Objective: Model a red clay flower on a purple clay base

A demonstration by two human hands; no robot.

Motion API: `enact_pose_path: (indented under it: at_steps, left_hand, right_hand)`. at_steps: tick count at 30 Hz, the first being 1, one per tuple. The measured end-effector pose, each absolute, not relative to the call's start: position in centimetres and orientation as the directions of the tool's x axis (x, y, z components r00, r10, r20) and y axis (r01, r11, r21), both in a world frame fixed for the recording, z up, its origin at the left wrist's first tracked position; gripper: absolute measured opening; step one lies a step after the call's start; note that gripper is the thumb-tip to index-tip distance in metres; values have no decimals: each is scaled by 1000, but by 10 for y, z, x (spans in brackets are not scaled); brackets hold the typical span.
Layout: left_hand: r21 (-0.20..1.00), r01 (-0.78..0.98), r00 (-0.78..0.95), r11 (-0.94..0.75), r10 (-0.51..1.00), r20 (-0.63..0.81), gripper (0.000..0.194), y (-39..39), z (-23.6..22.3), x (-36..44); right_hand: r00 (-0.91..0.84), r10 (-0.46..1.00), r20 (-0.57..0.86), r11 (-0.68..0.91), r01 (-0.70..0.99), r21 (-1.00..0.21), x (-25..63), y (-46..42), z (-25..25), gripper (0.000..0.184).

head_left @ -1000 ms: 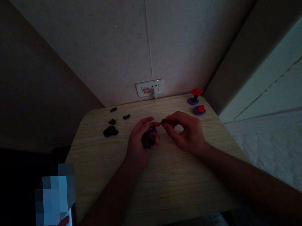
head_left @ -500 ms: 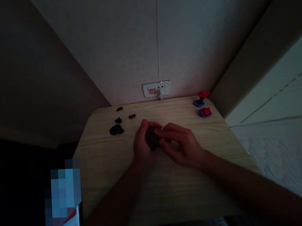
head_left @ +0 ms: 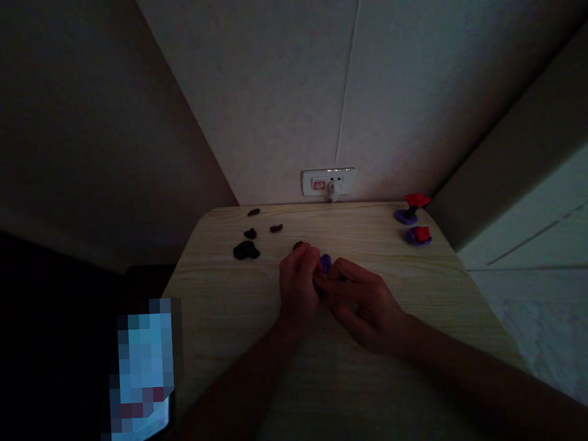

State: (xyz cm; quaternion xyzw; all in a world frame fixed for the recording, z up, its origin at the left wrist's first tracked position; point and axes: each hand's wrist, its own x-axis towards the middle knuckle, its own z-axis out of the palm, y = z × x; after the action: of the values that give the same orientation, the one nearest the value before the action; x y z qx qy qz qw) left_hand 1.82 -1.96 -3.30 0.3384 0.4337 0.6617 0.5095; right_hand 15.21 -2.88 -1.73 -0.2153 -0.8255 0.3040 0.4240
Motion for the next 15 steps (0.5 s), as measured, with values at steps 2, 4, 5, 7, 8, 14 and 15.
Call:
enact_pose_path:
  at_steps: [2, 4, 5, 7, 8, 14, 15]
  left_hand:
    - [924, -363, -260, -122, 965, 25, 36, -20, -32, 19]
    - [931, -337, -283, -140, 958, 42, 37, -20, -32, 20]
    - [935, -323, -295, -144, 954, 45, 37, -19, -33, 20]
    - [945, -292, -310, -146, 949, 51, 37, -18, -34, 19]
    - [950, -275, -311, -149, 948, 59, 37, -17, -34, 18]
    - [969, -212, -272, -126, 960, 65, 33, -10, -31, 13]
    - [968, -226, -270, -109, 962, 45, 31, -8, -30, 11]
  right_hand:
    - [-550, 625, 554, 707, 96, -701, 151, -29, -17, 29]
    - [-561, 632, 535, 692, 99, -715, 149, -29, -16, 31]
    - [-567, 635, 526, 686, 100, -721, 149, -29, -16, 32]
    - [-573, 636, 516, 678, 97, -729, 148, -28, -17, 32]
    - [-574, 641, 510, 671, 96, -735, 148, -28, -17, 32]
    - [-590, 675, 443, 622, 131, -772, 149, -18, -23, 34]
    - [-586, 672, 454, 626, 122, -770, 149, -16, -24, 38]
